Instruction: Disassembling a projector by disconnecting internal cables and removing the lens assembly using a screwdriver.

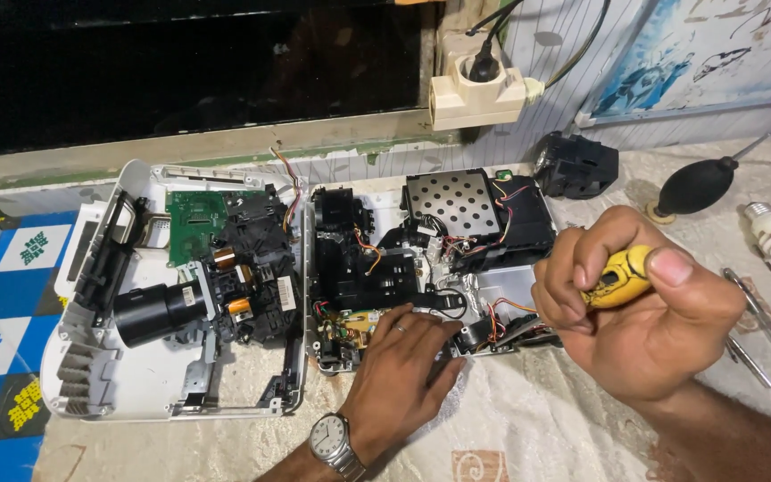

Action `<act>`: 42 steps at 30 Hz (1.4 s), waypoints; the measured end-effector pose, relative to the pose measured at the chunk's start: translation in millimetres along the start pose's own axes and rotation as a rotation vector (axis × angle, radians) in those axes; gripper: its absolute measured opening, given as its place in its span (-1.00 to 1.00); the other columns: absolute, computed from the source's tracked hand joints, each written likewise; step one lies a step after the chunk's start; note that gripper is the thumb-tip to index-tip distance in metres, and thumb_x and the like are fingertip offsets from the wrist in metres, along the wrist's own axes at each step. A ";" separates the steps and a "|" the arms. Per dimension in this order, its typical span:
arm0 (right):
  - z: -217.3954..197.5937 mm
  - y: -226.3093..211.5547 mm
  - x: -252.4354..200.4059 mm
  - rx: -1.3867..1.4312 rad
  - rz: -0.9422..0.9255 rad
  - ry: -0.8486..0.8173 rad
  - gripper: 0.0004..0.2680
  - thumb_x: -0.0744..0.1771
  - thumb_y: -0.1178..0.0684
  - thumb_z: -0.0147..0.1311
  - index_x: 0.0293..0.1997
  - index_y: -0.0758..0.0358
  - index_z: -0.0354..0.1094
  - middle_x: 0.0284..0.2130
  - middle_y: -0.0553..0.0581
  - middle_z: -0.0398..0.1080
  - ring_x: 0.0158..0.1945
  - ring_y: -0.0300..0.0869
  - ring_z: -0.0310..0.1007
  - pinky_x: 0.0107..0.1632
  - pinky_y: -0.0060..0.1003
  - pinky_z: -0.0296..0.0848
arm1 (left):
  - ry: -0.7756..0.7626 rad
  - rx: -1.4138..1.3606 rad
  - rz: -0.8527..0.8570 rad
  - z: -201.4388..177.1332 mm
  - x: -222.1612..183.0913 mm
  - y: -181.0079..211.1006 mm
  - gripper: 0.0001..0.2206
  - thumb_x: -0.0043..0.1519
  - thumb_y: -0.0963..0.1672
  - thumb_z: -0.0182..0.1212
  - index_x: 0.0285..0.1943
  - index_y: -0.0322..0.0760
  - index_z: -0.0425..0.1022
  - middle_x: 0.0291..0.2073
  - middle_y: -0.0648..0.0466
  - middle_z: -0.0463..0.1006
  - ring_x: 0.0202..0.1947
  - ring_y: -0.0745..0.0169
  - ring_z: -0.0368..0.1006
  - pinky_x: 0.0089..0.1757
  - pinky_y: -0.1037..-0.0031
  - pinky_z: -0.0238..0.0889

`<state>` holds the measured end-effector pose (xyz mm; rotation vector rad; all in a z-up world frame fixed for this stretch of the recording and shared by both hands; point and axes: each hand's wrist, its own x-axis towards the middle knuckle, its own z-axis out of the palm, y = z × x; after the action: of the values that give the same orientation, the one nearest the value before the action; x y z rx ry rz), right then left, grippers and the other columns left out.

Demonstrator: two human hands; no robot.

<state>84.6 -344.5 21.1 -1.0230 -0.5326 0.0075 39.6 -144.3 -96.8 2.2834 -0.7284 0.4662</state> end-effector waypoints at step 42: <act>-15.3 24.6 33.8 0.313 -0.018 -0.573 -0.80 0.48 -0.17 -0.14 -0.13 0.09 0.20 -0.58 0.00 0.16 -0.67 -0.34 0.00 -0.67 -0.44 0.07 | 0.211 -0.103 0.115 -30.8 46.1 54.3 -0.66 0.38 -0.07 -0.01 0.14 -0.49 0.39 0.06 -0.23 0.49 0.15 -0.21 0.41 0.19 0.05 0.24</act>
<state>126.5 -335.4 9.1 -0.7002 -1.0263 0.3666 38.3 -172.6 -24.7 2.0666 -0.7606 0.6961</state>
